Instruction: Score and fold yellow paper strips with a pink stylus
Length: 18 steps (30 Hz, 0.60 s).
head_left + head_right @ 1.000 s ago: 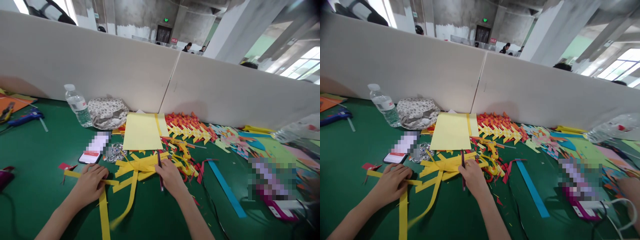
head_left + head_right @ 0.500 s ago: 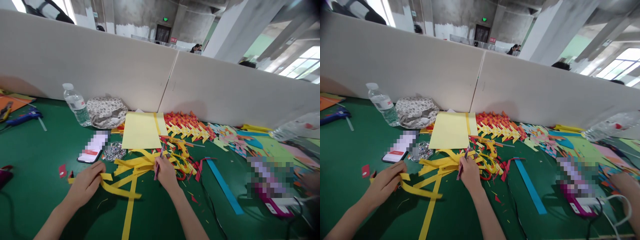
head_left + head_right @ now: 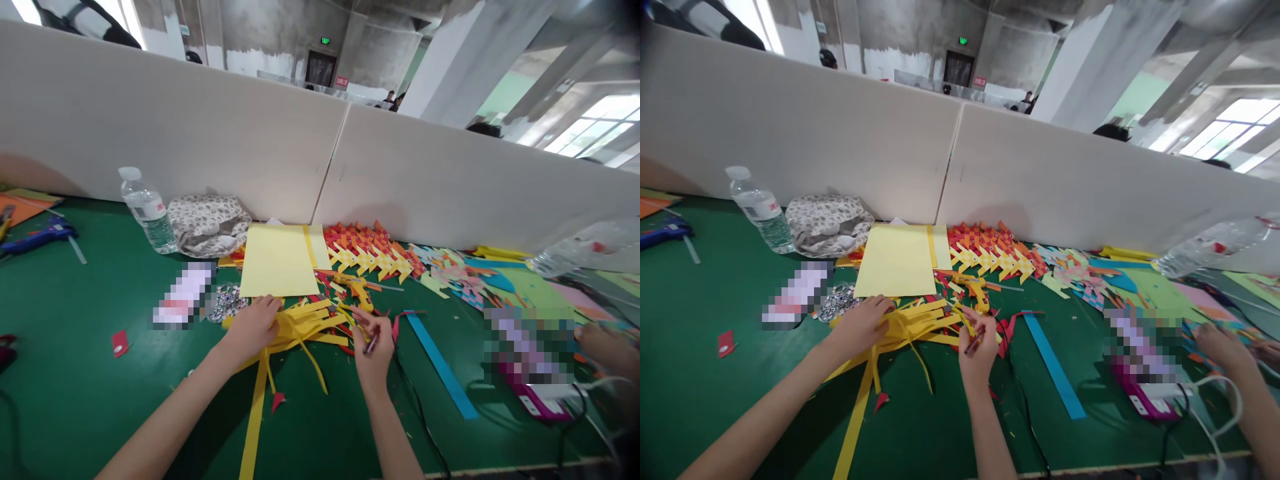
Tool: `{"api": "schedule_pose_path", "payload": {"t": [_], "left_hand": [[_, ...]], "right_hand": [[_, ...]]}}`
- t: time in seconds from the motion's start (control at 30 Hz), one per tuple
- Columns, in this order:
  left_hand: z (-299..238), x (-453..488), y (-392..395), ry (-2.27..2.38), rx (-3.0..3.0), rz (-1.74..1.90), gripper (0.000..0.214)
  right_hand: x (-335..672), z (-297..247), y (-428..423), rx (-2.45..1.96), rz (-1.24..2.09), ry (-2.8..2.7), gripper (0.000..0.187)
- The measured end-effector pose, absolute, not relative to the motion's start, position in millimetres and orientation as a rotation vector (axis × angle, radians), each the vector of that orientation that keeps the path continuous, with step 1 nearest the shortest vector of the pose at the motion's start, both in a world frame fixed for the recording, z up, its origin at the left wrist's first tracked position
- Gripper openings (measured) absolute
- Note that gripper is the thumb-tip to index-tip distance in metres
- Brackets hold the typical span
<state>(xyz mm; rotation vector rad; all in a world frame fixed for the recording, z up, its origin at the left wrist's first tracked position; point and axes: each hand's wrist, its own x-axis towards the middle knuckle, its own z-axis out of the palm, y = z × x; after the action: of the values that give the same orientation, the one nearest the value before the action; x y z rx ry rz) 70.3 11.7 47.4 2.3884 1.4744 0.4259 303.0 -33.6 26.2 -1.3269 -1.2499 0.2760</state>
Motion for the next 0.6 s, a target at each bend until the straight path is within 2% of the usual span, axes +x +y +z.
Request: {"api": "schedule_pose_path", "payload": {"t": [0.07, 0.13, 0.23, 0.3, 0.43, 0.53, 0.6], "left_hand": [[39.3, 72.2, 15.5, 1.438, 2.498, 0.408, 0.025], [35.9, 73.2, 16.4, 1.397, 2.519, 0.434, 0.04], [37.7, 76.9, 16.9, 1.333, 2.494, 0.332, 0.073], [41.3, 81.0, 18.1, 1.313, 2.479, 0.208, 0.083], [46.6, 88.3, 22.4, 1.334, 2.408, 0.098, 0.059], [44.8, 89.7, 27.0, 1.337, 2.364, 0.097, 0.032], [42.3, 88.7, 30.9, 1.33, 2.34, 0.131, 0.018]], "right_hand": [[296.1, 31.1, -48.2, -1.313, 0.229, -1.222, 0.027], [278.9, 34.6, -65.0, -1.257, 0.118, -1.317, 0.03], [241.7, 33.3, -89.9, -1.285, 0.109, -1.72, 0.031], [216.8, 27.4, -102.9, -1.367, 0.111, -2.037, 0.029], [186.8, 11.2, -114.6, -1.525, 0.095, -2.305, 0.028], [186.9, 3.1, -110.8, -1.647, 0.106, -2.291, 0.021], [195.8, 1.1, -103.8, -1.709, 0.07, -2.256, 0.023]]}}
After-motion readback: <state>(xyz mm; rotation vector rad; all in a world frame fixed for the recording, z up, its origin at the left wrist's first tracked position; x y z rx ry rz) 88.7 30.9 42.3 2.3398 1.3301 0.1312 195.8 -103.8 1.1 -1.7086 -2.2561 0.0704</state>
